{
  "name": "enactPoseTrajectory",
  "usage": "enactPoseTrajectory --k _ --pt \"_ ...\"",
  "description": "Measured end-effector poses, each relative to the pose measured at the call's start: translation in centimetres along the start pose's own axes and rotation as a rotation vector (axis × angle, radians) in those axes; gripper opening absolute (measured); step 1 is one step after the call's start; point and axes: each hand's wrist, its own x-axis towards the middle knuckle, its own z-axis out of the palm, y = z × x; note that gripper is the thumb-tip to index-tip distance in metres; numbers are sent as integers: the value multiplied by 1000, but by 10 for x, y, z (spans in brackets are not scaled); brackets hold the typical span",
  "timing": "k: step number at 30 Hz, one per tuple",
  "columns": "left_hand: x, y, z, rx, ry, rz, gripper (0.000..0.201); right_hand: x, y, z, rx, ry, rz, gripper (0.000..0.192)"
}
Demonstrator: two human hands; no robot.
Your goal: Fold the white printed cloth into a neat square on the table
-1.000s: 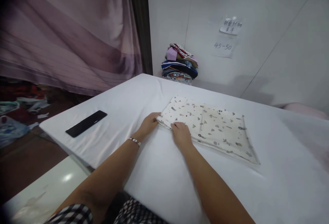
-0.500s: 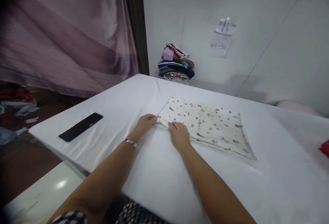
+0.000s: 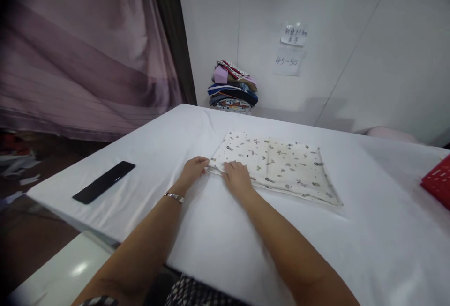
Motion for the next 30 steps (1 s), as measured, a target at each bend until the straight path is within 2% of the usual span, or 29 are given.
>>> enactPoseTrajectory --k 4,6,11,15,20,25,30 --pt "1 0 1 -85 -15 -9 21 24 -16 4 49 -44 -15 27" --pt "1 -1 -2 -60 -18 -4 21 32 -17 11 137 -53 28 23" --pt "-2 -1 -7 216 -49 38 17 35 -9 28 411 55 193 22" --pt "-6 5 -2 415 -63 19 25 30 -7 31 519 131 198 24" --pt "-7 9 7 561 -23 3 22 29 -8 33 511 161 140 27" --pt "-5 6 7 498 -19 -15 14 27 -8 33 477 190 98 29" --pt "-2 4 5 506 -15 -23 9 26 -12 29 275 77 36 29"
